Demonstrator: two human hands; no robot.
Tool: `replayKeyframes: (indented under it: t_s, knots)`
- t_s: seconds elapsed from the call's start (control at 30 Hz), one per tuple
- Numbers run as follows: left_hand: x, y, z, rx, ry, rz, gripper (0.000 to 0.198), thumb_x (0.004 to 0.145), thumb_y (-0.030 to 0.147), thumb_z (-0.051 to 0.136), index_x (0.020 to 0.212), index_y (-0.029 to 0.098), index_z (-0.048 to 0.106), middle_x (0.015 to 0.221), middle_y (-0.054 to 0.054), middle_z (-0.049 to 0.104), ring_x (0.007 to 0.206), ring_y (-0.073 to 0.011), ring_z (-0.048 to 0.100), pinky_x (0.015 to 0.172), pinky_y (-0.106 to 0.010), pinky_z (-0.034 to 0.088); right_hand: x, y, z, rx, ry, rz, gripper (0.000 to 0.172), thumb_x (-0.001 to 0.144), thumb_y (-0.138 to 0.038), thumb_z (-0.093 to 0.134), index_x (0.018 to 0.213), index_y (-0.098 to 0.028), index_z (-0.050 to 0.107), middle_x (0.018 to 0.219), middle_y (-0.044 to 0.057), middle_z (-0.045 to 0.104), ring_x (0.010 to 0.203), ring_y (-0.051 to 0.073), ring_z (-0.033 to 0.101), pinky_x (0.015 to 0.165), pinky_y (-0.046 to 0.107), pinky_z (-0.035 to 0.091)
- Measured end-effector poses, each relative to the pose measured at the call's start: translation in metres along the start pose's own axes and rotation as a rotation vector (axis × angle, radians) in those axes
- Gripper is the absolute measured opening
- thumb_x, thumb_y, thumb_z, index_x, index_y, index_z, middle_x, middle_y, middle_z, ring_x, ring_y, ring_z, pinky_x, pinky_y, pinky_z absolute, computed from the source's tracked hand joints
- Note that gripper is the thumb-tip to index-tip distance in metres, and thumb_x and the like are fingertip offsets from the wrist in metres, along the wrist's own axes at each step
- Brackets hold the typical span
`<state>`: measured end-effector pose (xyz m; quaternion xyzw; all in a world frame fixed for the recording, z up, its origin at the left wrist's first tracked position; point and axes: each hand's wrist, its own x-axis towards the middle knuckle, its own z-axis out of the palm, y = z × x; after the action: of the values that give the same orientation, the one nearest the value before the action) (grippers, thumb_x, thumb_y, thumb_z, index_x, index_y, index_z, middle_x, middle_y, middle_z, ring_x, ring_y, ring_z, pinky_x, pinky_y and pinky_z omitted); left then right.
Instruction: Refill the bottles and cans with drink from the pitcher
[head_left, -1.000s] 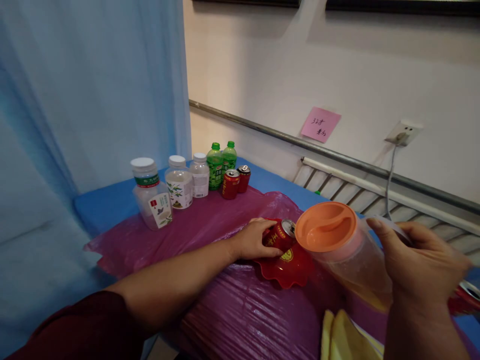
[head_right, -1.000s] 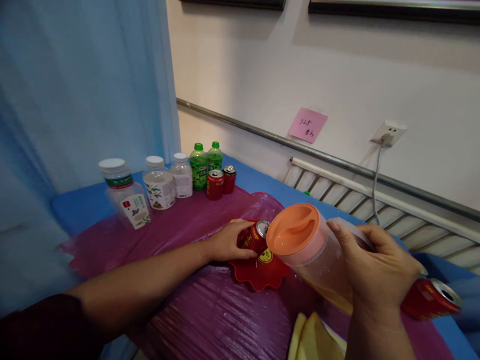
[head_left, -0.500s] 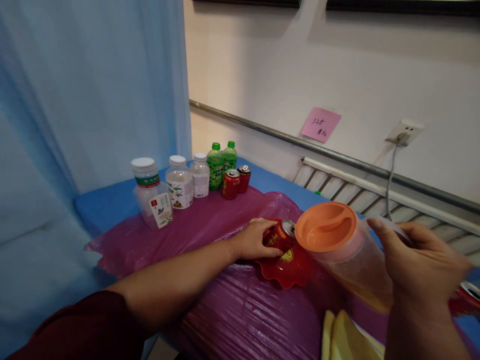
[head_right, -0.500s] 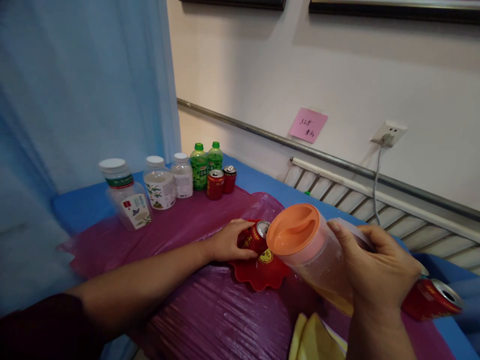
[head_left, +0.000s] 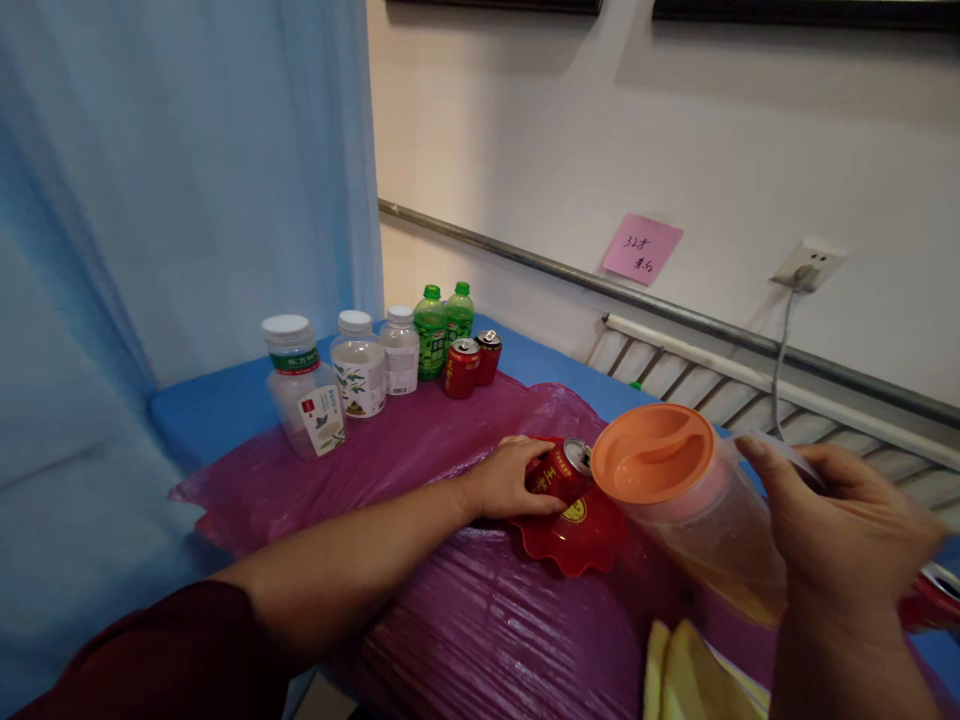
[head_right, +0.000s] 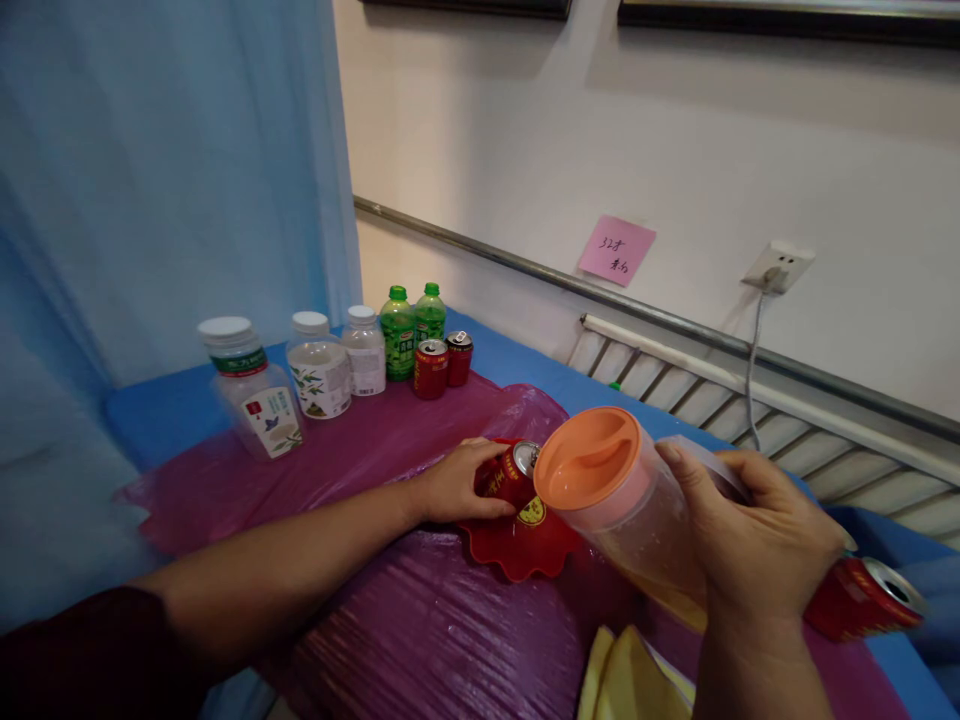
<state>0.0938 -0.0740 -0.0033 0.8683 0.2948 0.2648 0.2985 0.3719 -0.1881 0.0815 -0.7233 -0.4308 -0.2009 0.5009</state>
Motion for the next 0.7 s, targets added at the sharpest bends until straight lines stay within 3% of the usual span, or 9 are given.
replayKeyframes:
  t_s: [0.7]
  knots:
    - [0.0000, -0.0005, 0.0003, -0.001, 0.007, 0.010, 0.064, 0.069, 0.054, 0.082, 0.125, 0.027, 0.068, 0.115, -0.005, 0.075, 0.106, -0.0310, 0.067, 0.101, -0.041, 0.043, -0.0032, -0.0065, -0.0031, 0.012, -0.007, -0.036, 0.050, 0.072, -0.069, 0.069, 0.065, -0.020, 0.069, 0.054, -0.003, 0.053, 0.054, 0.016, 0.050, 0.055, 0.029, 0.033]
